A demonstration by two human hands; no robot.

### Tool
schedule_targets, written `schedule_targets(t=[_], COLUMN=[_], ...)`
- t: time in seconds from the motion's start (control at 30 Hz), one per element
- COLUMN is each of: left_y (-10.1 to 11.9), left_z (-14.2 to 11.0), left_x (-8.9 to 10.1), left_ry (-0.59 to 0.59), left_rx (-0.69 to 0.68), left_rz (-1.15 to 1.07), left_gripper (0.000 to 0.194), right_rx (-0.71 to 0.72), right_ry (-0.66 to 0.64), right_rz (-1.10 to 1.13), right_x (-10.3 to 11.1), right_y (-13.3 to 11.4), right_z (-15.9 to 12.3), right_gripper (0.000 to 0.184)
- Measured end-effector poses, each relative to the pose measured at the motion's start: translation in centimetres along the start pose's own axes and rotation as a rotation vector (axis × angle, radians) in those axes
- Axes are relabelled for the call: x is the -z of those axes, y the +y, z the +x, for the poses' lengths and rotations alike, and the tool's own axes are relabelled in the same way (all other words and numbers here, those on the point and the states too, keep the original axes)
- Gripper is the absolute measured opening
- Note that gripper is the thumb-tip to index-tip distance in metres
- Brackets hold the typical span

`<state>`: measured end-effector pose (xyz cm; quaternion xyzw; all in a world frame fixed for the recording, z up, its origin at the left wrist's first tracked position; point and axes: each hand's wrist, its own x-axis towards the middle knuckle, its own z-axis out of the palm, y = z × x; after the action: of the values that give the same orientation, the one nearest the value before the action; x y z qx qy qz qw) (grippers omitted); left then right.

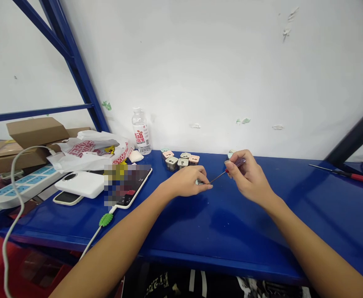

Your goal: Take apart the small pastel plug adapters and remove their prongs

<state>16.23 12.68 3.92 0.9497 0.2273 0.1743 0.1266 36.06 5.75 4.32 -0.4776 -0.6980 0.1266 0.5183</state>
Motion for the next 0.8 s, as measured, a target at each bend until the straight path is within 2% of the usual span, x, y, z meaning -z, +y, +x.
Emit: schedule_targets(t=[0.17, 0.33, 0.53, 0.8], left_y=[0.4, 0.9, 1.0, 0.7], left_z=[0.1, -0.1, -0.2, -0.2], left_x=[0.3, 0.5, 0.3, -0.1], left_ry=[0.019, 0.024, -0.002, 0.025], left_rx=[-0.005, -0.028, -0.06, -0.068], left_rz=[-0.056, -0.161, -0.199, -0.165], left_gripper=[0.027, 0.06, 0.08, 0.079], right_rx=[0.088, 0.246, 0.329, 0.496], right_ry=[0.096, 0.195, 0.151, 0.077], right_rz=[-0.038, -0.057, -0.076, -0.131], right_x=[-0.2, -0.5, -0.8, -0.7], right_y=[0.2, 0.6, 0.7, -0.6], right_z=[-0.1, -0.4, -0.7, -0.5], right_gripper=[0.021, 0.016, 0.011, 0.009])
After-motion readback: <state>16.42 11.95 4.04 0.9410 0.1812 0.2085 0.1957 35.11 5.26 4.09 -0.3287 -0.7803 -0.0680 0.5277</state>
